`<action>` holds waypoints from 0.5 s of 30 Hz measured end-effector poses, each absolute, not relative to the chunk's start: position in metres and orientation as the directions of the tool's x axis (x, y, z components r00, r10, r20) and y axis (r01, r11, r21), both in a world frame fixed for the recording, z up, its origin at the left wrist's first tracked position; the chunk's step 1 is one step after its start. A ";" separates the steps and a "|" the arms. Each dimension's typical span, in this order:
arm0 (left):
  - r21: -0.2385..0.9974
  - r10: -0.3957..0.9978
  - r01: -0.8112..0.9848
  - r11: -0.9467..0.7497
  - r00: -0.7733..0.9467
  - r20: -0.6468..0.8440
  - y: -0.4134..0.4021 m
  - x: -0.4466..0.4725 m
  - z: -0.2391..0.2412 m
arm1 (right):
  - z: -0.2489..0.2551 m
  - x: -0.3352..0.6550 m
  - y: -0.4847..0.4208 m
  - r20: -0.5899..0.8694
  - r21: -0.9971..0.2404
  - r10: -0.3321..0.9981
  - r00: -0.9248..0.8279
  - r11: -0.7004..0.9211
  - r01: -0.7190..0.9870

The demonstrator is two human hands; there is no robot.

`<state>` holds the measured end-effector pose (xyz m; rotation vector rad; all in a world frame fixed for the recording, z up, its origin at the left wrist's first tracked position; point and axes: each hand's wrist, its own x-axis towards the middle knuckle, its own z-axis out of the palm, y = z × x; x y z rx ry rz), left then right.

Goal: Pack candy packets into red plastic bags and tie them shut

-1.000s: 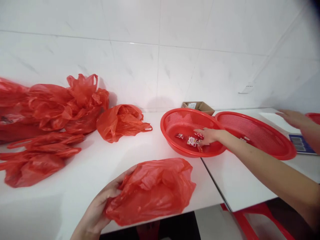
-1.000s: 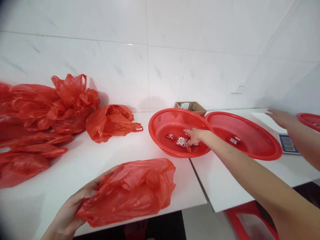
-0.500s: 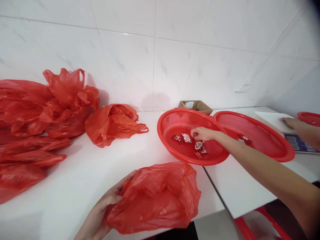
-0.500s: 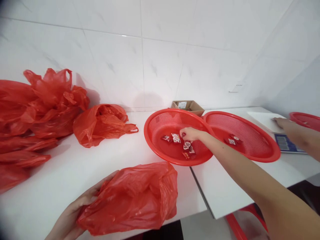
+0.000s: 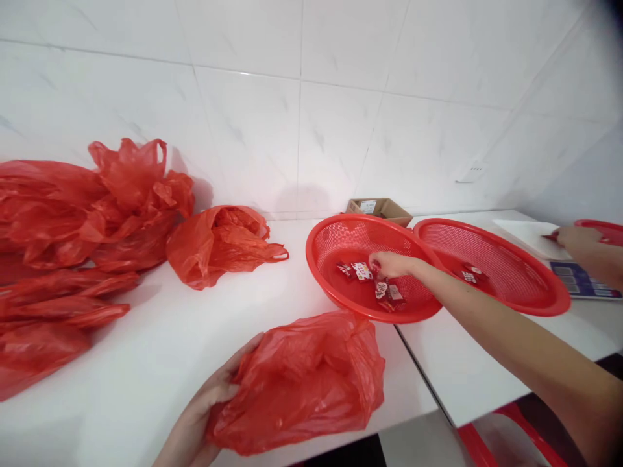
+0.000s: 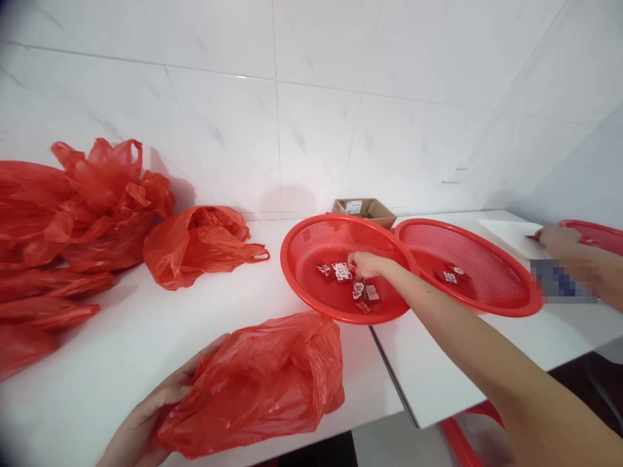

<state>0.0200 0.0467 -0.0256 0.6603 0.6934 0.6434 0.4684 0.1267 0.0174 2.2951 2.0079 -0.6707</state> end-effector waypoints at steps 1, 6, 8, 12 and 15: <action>0.730 0.739 -0.316 0.606 0.565 -0.368 0.045 0.019 -0.026 | 0.022 0.469 0.126 -0.297 -0.286 0.951 0.086 -0.174 0.942; 0.794 0.839 -0.325 0.514 0.383 -0.386 0.037 0.021 -0.023 | 0.063 0.459 0.109 -0.117 -0.472 0.991 0.064 -0.112 0.875; 0.807 0.847 -0.316 0.499 0.376 -0.376 0.035 0.025 -0.020 | 0.083 0.438 0.097 -0.027 -0.577 0.999 0.043 -0.051 0.815; 0.810 0.850 -0.328 0.486 0.393 -0.351 0.034 0.032 -0.021 | 0.101 0.365 0.068 0.150 -0.840 0.989 -0.012 0.134 0.525; 0.849 0.877 -0.303 0.433 0.358 -0.320 0.034 0.035 -0.027 | 0.082 0.303 0.049 0.176 -0.861 0.978 -0.110 0.207 0.464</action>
